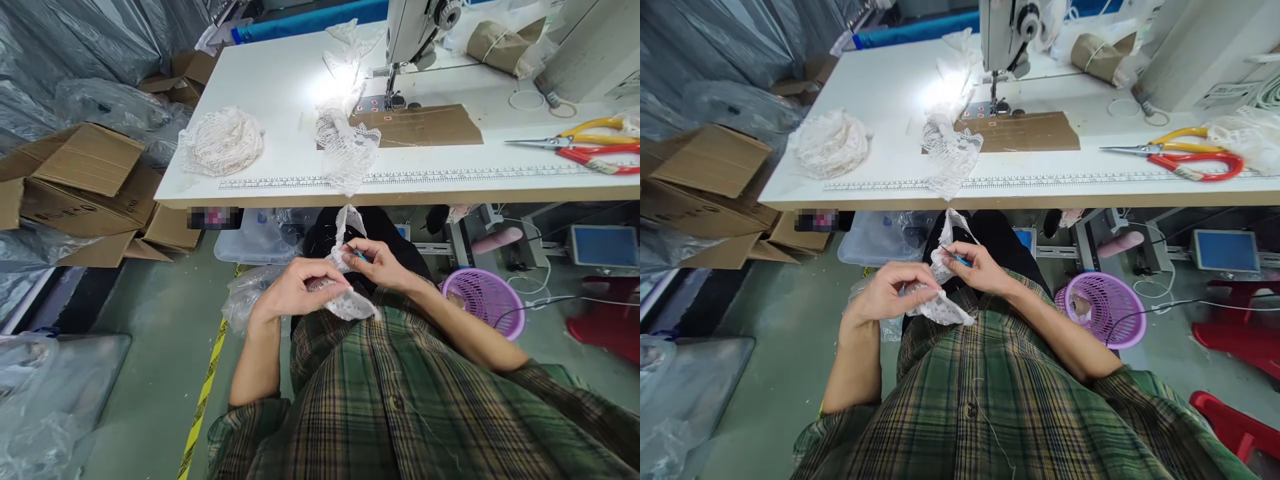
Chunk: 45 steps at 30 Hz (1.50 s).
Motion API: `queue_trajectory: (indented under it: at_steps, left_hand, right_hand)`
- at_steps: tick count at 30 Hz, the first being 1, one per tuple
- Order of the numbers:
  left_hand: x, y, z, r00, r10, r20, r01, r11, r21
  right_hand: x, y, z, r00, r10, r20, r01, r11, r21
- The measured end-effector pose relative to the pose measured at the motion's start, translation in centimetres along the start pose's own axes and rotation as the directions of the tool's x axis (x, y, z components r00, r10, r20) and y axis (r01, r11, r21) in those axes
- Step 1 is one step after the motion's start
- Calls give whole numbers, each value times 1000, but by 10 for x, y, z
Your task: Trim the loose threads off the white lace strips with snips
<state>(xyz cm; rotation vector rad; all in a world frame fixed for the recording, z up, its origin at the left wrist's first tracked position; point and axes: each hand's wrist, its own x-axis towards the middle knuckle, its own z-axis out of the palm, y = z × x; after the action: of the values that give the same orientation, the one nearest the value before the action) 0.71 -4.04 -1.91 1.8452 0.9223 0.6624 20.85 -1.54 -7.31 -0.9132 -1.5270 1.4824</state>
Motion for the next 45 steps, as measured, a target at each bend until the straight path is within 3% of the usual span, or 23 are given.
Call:
queue_trajectory:
  at_steps: [2,4,8,14,16,18,21,23,26,28,30,32,34,36,38,40,42,45]
  left_hand:
    - [5,-6,1,981,7,-195,-6,1000,6]
    - [9,-16,5,961,-5,-277,-14,998,-68]
    - [9,-36,20,971,-164,-174,96,934,-343]
    - [-5,-61,33,939,-341,-37,251,758,-602]
    - [-5,-67,29,920,-381,-87,279,796,-537]
    - [-1,-73,24,908,-374,-187,300,895,-331]
    - [9,-80,15,918,-249,-309,279,959,55]
    - [14,-83,13,928,-178,-329,244,954,173]
    - [18,-84,12,923,-102,-371,187,961,202]
    - [19,-81,10,898,-48,-438,138,975,175]
    - [20,-77,8,856,0,-517,74,990,123]
    - [20,-72,6,827,35,-561,7,997,72]
    - [21,-68,6,837,54,-545,-66,998,-3]
    - [21,-63,11,890,42,-455,-136,975,-177]
    - [20,-59,21,957,26,-290,-151,895,-419]
    - [18,-53,34,993,9,-114,-78,781,-619]
    - [15,-46,45,998,-59,-19,27,691,-722]
    - [11,-38,52,962,-269,-53,125,600,-790]
  right_hand:
    - [-4,-1,3,993,98,59,-102,991,83]
    - [-9,-4,4,975,189,115,-204,970,136]
    - [-17,-8,7,967,194,168,-225,955,194]
    - [-18,6,8,975,211,62,-217,971,100]
    - [-17,12,1,990,141,-23,-143,986,-82]
    - [-15,12,-4,989,15,-146,-59,953,-299]
    - [-3,4,-4,939,-151,-308,-17,876,-481]
    - [10,-4,2,897,-227,-380,-30,825,-564]
    - [32,-10,12,828,-321,-460,-83,741,-666]
    - [39,-10,15,804,-357,-476,-74,733,-676]
    - [36,-10,15,818,-379,-433,10,761,-649]
    - [23,-13,13,860,-382,-338,128,803,-582]
    - [3,-20,13,907,-365,-210,231,847,-478]
    - [-19,-28,14,944,-326,-56,284,886,-367]
    - [-37,-34,15,964,-261,59,266,921,-285]
    - [-49,-36,16,978,-183,95,202,948,-248]
    - [-53,-36,14,989,-119,82,135,963,-231]
    - [-47,-29,6,997,-59,42,67,972,-226]
